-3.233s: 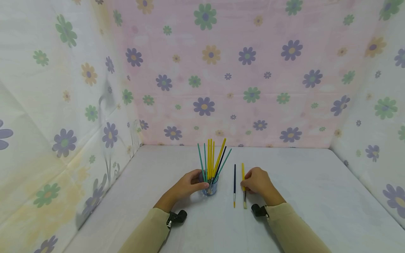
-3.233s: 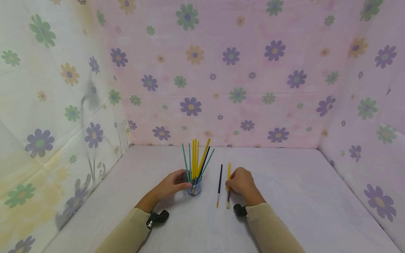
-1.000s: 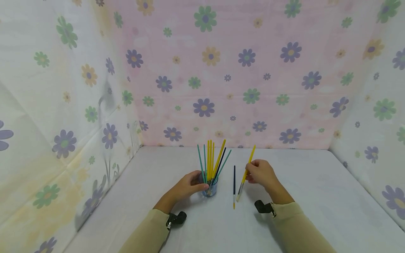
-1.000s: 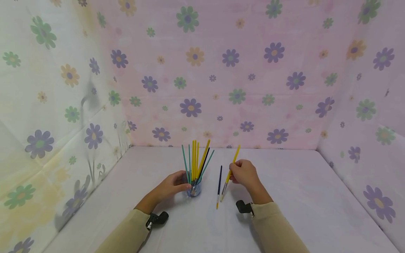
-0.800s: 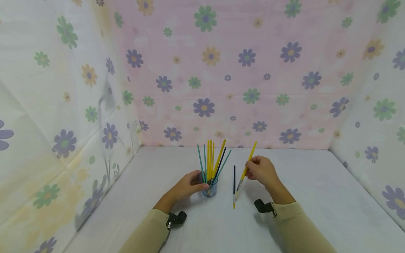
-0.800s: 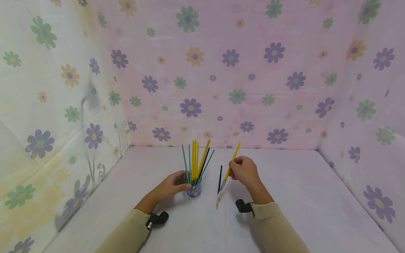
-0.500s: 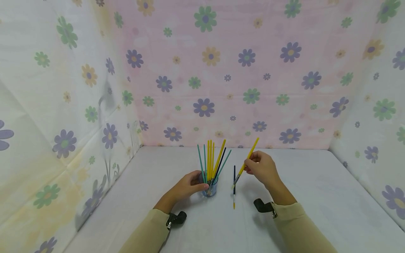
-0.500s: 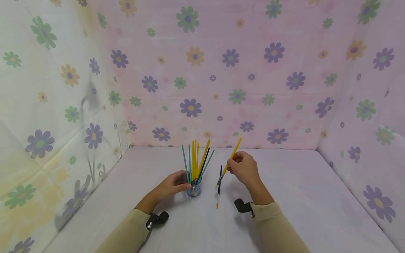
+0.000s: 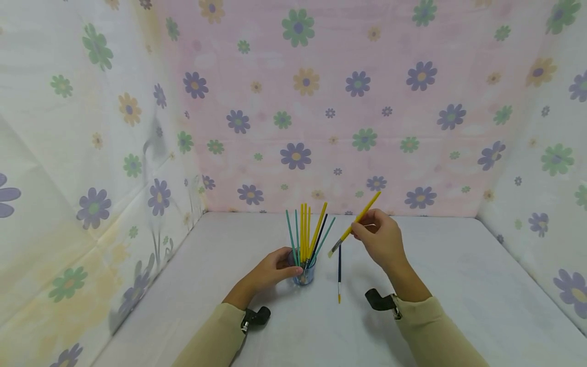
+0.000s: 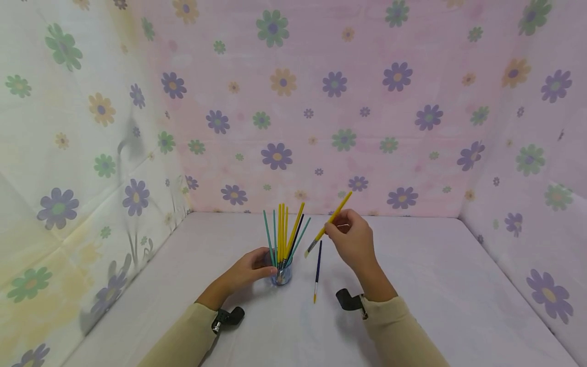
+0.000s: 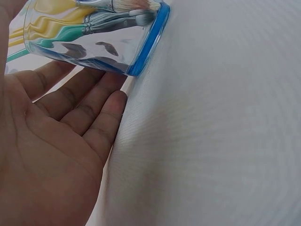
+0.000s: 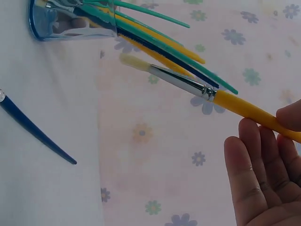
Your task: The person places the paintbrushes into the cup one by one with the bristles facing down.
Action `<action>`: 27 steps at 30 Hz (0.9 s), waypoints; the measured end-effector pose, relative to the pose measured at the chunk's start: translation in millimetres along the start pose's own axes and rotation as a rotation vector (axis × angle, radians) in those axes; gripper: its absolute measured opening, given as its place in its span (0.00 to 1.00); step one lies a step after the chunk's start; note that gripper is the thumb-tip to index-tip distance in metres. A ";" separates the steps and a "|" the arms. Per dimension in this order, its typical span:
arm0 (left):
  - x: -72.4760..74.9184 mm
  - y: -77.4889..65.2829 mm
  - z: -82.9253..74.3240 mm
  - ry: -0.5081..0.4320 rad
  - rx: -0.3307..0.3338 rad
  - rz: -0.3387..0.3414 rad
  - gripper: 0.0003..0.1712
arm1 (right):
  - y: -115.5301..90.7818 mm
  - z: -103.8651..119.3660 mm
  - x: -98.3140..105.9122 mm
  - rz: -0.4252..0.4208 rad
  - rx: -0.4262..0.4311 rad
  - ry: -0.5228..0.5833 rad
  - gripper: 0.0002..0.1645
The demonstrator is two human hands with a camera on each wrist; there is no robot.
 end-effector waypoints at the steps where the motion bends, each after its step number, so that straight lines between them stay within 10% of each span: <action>1: 0.1 0.1 0.2 -0.003 -0.001 0.002 0.36 | -1.2 2.5 -0.1 -0.001 0.018 0.004 0.19; 10: -1.1 0.1 -1.3 -0.021 -0.014 0.004 0.34 | -8.0 15.3 -6.1 0.017 0.166 0.053 0.17; 27: -2.3 3.0 0.0 -0.014 -0.026 0.025 0.36 | -8.0 1.0 -39.2 0.120 0.092 -0.013 0.14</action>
Point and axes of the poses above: each hand's wrist, its own y-axis towards the middle knuckle, its own x-axis out of the back of the hand, z = x × y, the point moved 5 cm from there along y, towards the middle knuckle, and after that the axes turned 11 degrees about z, right-handed, at the moved point
